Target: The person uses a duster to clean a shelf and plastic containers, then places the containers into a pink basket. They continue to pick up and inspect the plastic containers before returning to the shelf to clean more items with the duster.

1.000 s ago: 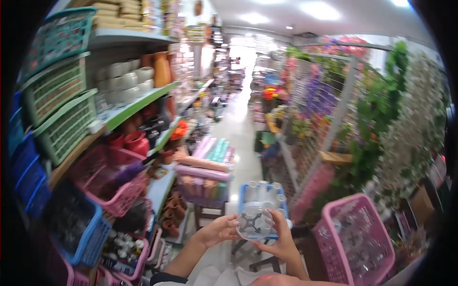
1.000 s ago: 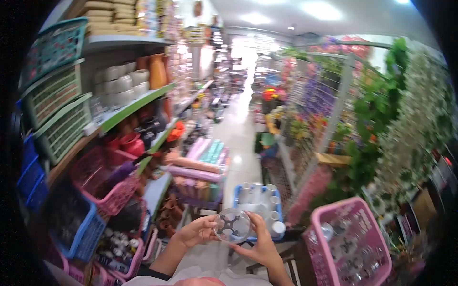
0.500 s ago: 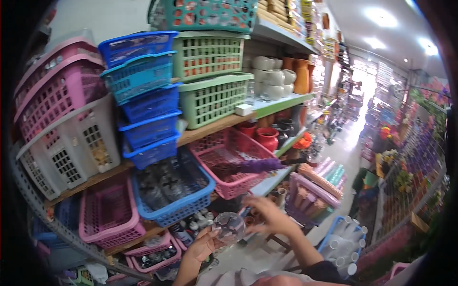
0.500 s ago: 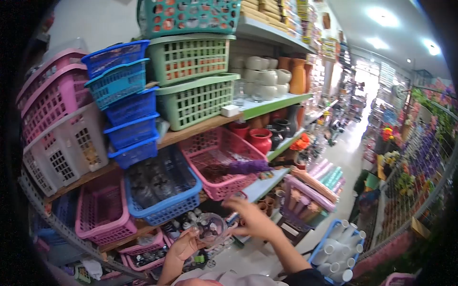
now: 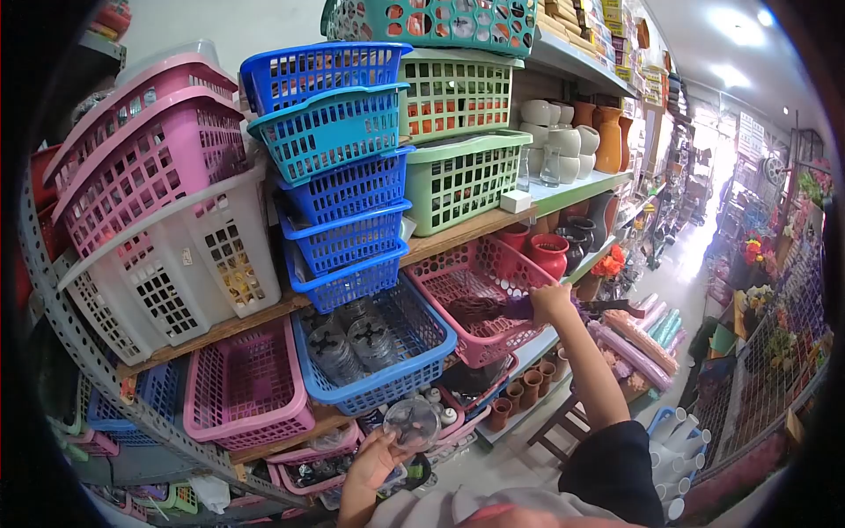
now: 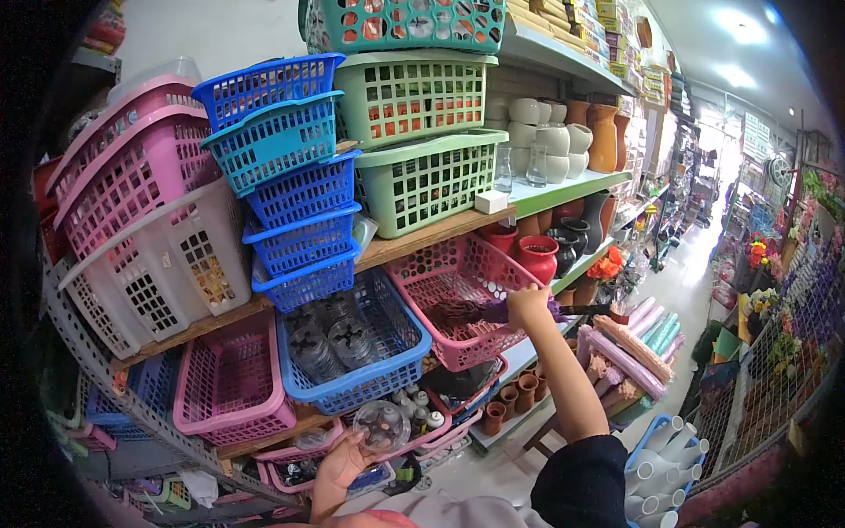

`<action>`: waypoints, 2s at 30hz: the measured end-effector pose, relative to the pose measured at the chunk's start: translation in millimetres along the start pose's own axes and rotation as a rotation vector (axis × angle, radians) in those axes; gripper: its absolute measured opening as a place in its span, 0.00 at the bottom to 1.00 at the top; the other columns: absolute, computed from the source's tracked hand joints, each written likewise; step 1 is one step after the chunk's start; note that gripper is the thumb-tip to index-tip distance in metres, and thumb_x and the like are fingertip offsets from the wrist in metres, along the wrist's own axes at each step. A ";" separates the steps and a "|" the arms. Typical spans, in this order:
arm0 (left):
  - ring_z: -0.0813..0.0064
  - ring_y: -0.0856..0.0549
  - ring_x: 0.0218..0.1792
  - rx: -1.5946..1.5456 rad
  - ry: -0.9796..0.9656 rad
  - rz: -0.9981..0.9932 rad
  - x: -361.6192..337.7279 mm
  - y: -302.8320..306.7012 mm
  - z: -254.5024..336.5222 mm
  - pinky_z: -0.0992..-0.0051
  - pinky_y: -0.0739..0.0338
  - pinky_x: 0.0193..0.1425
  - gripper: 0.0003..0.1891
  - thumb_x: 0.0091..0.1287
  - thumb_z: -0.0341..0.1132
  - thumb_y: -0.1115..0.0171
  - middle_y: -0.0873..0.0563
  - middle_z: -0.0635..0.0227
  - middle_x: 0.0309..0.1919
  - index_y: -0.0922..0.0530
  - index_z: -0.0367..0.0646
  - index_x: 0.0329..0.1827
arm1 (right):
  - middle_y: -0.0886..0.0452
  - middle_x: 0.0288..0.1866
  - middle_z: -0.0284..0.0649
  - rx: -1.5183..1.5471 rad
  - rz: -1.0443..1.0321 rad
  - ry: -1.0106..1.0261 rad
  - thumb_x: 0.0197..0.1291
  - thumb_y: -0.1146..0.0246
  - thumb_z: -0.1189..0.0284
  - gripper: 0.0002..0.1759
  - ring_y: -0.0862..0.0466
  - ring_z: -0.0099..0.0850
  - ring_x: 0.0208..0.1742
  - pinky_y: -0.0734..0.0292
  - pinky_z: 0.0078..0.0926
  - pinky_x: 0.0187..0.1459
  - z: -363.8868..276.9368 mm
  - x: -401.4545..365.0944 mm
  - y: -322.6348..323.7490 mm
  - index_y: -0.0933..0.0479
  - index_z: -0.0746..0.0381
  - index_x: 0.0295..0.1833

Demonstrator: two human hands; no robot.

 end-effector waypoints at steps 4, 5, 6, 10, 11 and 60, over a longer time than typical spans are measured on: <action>0.62 0.19 0.57 0.008 -0.003 -0.045 6.2 -16.6 -4.2 0.61 0.25 0.61 0.20 0.71 0.34 0.48 0.21 0.59 0.57 0.34 0.41 0.65 | 0.20 0.56 0.42 -0.027 -0.050 -0.002 0.35 0.26 0.58 0.31 0.23 0.40 0.61 0.27 0.50 0.56 14.5 -5.2 5.9 0.21 0.56 0.50; 0.62 0.19 0.56 0.024 0.010 -0.028 7.8 -17.7 -8.0 0.61 0.25 0.62 0.22 0.71 0.34 0.48 0.21 0.59 0.58 0.36 0.41 0.66 | 0.21 0.57 0.44 0.024 -0.072 -0.009 0.36 0.27 0.60 0.26 0.23 0.41 0.61 0.24 0.46 0.53 19.5 -6.2 3.0 0.18 0.57 0.46; 0.58 0.17 0.54 0.043 -0.018 0.005 9.2 -18.8 -11.2 0.64 0.22 0.57 0.19 0.72 0.34 0.48 0.19 0.56 0.55 0.32 0.39 0.63 | 0.19 0.51 0.46 0.085 0.066 -0.006 0.37 0.28 0.63 0.19 0.19 0.43 0.54 0.21 0.41 0.48 26.2 -13.5 9.0 0.16 0.57 0.39; 0.60 0.17 0.54 0.069 -0.045 -0.021 9.4 -26.7 -26.8 0.64 0.23 0.58 0.20 0.71 0.35 0.48 0.20 0.58 0.56 0.34 0.39 0.65 | 0.18 0.40 0.45 0.183 0.543 0.015 0.42 0.31 0.66 0.21 0.17 0.45 0.43 0.21 0.42 0.45 49.3 -85.6 32.6 0.20 0.56 0.47; 0.60 0.17 0.54 0.068 -0.049 -0.021 9.8 -27.9 -32.0 0.64 0.23 0.58 0.20 0.71 0.35 0.48 0.20 0.58 0.56 0.34 0.39 0.65 | 0.18 0.37 0.44 0.277 0.668 0.025 0.43 0.31 0.67 0.23 0.17 0.47 0.39 0.20 0.43 0.44 55.6 -113.2 36.5 0.21 0.56 0.49; 0.71 0.20 0.52 -0.091 -0.412 0.295 -100.1 -43.8 -178.7 0.65 0.24 0.58 0.19 0.65 0.31 0.40 0.23 0.71 0.53 0.30 0.52 0.59 | 0.19 0.24 0.49 0.840 0.140 0.306 0.51 0.36 0.54 0.16 0.17 0.49 0.29 0.22 0.46 0.33 -3.6 -401.2 -194.1 0.18 0.56 0.34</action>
Point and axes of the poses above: each hand's wrist, its own x-axis towards the middle knuckle, its own y-axis out of the back of the hand, z = x × y, the point moved 8 cm from there along x, towards the middle knuckle
